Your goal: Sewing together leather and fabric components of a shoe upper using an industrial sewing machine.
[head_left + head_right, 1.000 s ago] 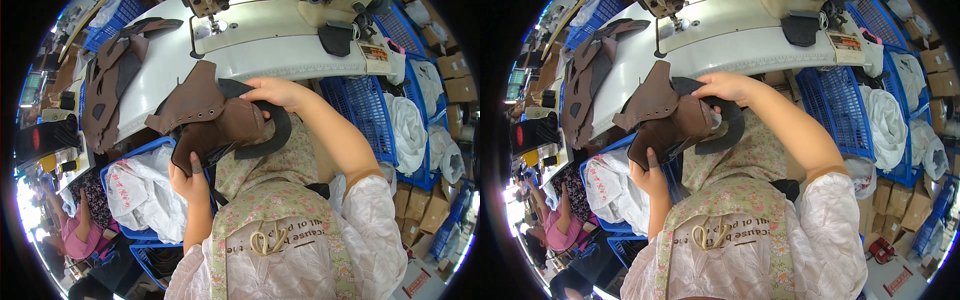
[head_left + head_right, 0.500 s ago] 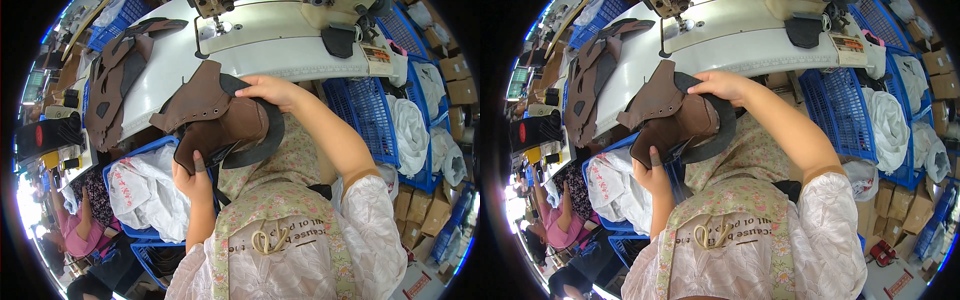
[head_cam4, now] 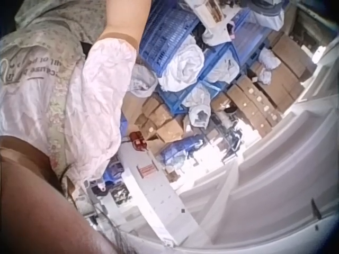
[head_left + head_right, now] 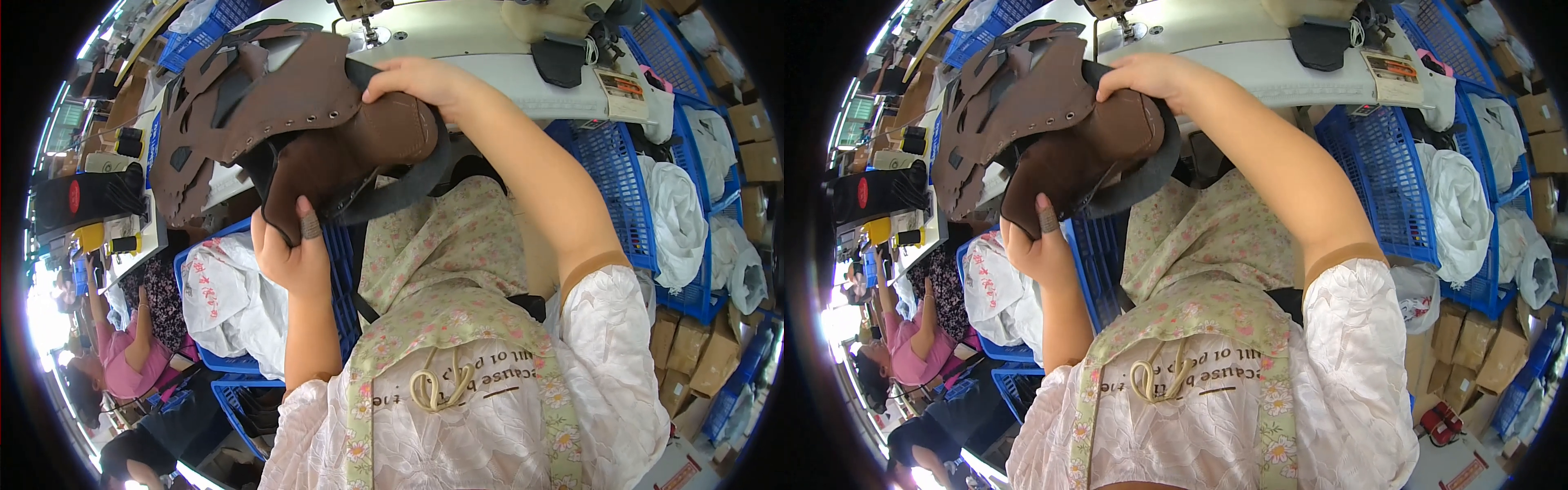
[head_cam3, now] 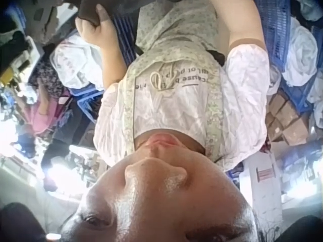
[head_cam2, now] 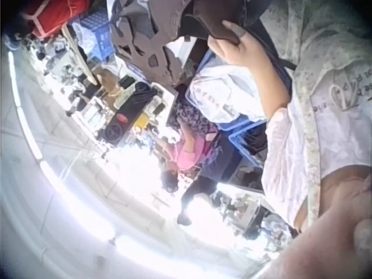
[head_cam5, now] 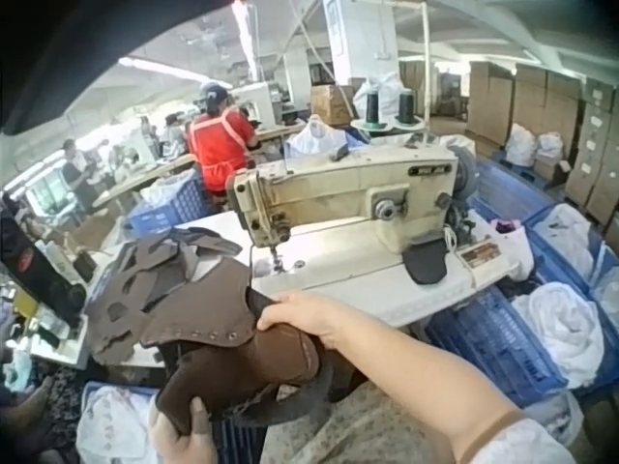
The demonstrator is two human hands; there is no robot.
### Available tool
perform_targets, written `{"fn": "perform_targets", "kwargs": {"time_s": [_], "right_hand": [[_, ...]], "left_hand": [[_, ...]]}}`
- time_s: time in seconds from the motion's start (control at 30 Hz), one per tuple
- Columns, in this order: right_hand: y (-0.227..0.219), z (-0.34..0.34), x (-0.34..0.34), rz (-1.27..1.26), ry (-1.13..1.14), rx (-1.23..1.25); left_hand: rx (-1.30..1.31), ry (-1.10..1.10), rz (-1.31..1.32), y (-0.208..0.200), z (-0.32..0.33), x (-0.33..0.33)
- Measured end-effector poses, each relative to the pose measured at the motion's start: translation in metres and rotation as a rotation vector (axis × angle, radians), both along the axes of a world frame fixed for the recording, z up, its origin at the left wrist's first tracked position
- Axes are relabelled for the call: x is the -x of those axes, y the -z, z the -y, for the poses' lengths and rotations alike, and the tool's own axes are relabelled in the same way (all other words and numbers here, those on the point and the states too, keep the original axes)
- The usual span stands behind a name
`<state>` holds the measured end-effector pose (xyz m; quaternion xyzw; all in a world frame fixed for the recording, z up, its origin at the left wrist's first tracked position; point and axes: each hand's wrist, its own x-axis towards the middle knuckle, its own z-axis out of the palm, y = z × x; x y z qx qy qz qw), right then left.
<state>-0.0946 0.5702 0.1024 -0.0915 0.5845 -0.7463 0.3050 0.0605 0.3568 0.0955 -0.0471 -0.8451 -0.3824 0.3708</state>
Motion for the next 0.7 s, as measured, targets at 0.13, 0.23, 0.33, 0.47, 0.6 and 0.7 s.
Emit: {"fn": "perform_targets", "kwargs": {"time_s": [0.13, 0.23, 0.33, 0.47, 0.6, 0.7], "right_hand": [[0.011, 0.0, 0.03, -0.031, -0.04, -0.143], [0.041, 0.003, 0.054, -0.137, -0.132, -0.284], [0.025, 0.0, 0.07, 0.055, -0.262, -0.107], [0.006, 0.005, 0.102, -0.037, -0.333, -0.197], [-0.021, 0.013, 0.101, -0.161, -0.355, -0.405], [0.0, 0.003, 0.09, -0.2, -0.354, -0.452]], "left_hand": [[0.155, 0.019, 0.121, 0.008, -0.004, 0.02], [0.082, 0.228, 0.088, 0.014, 0.006, 0.023], [-0.061, 0.211, 0.258, -0.003, 0.024, 0.033], [-0.526, 0.185, 0.448, -0.025, 0.032, 0.063], [-0.388, 0.172, 0.447, 0.01, 0.04, 0.03], [-0.361, 0.278, 0.498, 0.01, 0.025, 0.038]]}}
